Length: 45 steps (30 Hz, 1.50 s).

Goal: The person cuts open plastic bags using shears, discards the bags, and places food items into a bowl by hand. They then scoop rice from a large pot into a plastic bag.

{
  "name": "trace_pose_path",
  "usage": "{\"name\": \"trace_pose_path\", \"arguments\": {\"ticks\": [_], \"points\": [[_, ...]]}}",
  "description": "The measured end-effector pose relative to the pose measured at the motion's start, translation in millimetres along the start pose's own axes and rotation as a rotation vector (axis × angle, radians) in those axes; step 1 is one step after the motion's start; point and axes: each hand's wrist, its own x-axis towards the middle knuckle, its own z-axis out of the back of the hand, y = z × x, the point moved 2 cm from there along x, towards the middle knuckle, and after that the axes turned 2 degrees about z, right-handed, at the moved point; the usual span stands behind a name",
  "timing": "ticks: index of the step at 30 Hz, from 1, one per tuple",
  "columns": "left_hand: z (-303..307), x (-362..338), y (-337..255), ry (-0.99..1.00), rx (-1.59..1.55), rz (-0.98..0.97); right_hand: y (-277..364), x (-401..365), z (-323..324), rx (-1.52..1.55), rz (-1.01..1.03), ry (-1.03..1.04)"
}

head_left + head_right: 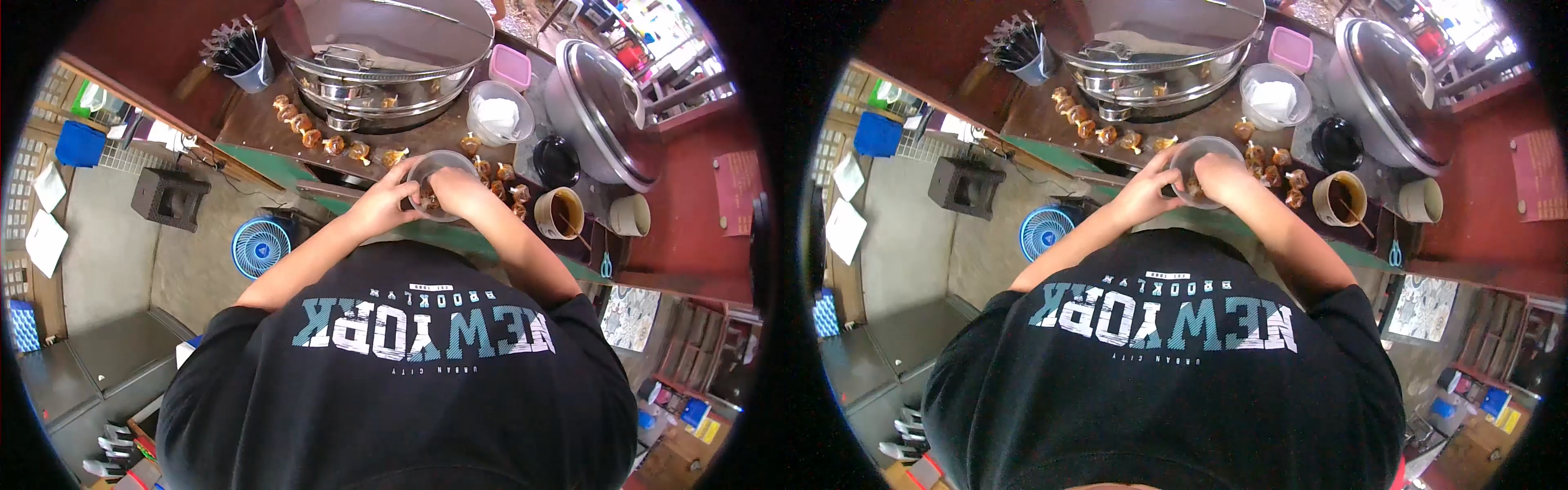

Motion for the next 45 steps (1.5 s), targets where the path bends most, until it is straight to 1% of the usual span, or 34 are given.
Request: {"name": "trace_pose_path", "arguments": {"ticks": [1, 4, 7, 10, 13, 14, 16, 18, 19, 20, 22, 24, 25, 26, 28, 29, 32, 36, 39, 42, 45], "points": [[-0.1, 0.5, -0.6, 0.004, -0.006, 0.002, -2.0, 2.0, -0.9, -0.005, -0.021, 0.033], [-1.5, 0.7, 2.6, 0.015, -0.012, -0.017, -3.3, 2.8, -0.5, -0.027, 0.03, 0.063], [-1.4, 1.0, 2.2, 0.02, 0.006, -0.031, 5.6, -5.1, 7.8, -0.014, -0.042, -0.004], [-3.3, 1.0, 6.3, 0.019, 0.006, -0.021, 8.1, -8.7, 0.9, 0.053, -0.125, -0.061], [-4.4, 0.2, 6.8, 0.009, 0.031, -0.018, 12.1, -17.1, 4.6, 0.081, -0.126, -0.06], [-3.9, 0.0, 6.4, 0.004, 0.047, -0.018, 12.4, -25.4, 9.4, 0.093, -0.136, -0.1], [-2.5, 1.2, 4.1, 0.001, 0.053, -0.034, 20.5, -50.3, 43.8, 0.115, -0.151, -0.177], [-2.5, 1.1, 3.9, 0.003, 0.035, -0.017, 1.0, -67.3, 66.0, 0.267, -0.139, -0.408], [-2.6, 0.9, 4.2, 0.009, 0.014, 0.006, -8.0, -75.7, 77.2, 0.333, -0.264, -0.486], [-2.5, 0.8, 4.6, 0.015, -0.006, 0.028, -33.3, -73.6, 65.9, 0.391, -0.297, -0.607], [-3.9, -0.2, 6.2, 0.001, -0.023, 0.033, -72.7, -68.3, 37.1, 0.312, -0.311, -0.657], [-3.7, 0.2, 5.8, -0.004, -0.034, 0.041, -75.1, -64.9, 17.3, 0.41, -0.357, -0.483], [-2.1, 0.8, 4.1, -0.001, -0.036, 0.048, -84.8, -57.7, -9.4, 0.403, -0.28, -0.504], [-1.5, 1.2, 3.0, 0.002, -0.038, 0.056, -83.7, -54.2, -24.9, 0.285, -0.227, -0.537], [-1.7, 0.9, 2.3, 0.005, -0.004, 0.057, -62.6, -55.0, -31.0, 0.233, -0.352, -0.546], [-1.6, 1.6, 2.2, 0.004, 0.014, 0.056, -56.4, -56.1, -30.2, 0.238, -0.375, -0.478], [-2.4, 2.4, 1.6, 0.018, 0.008, 0.088, -47.6, -57.9, -29.2, 0.216, -0.409, -0.482], [-3.1, 2.5, 1.9, 0.001, 0.01, 0.056, -47.1, -61.7, -32.7, 0.29, -0.368, -0.457], [-4.3, 3.1, 2.6, 0.0, -0.009, 0.067, -43.9, -68.9, -30.4, 0.394, -0.405, -0.494], [-3.2, 3.1, 2.6, 0.002, 0.022, 0.054, -43.1, -72.0, -30.8, 0.431, -0.412, -0.456], [-4.4, 3.9, 3.6, 0.007, 0.024, 0.035, -44.8, -72.4, -32.6, 0.427, -0.4, -0.543]]}}
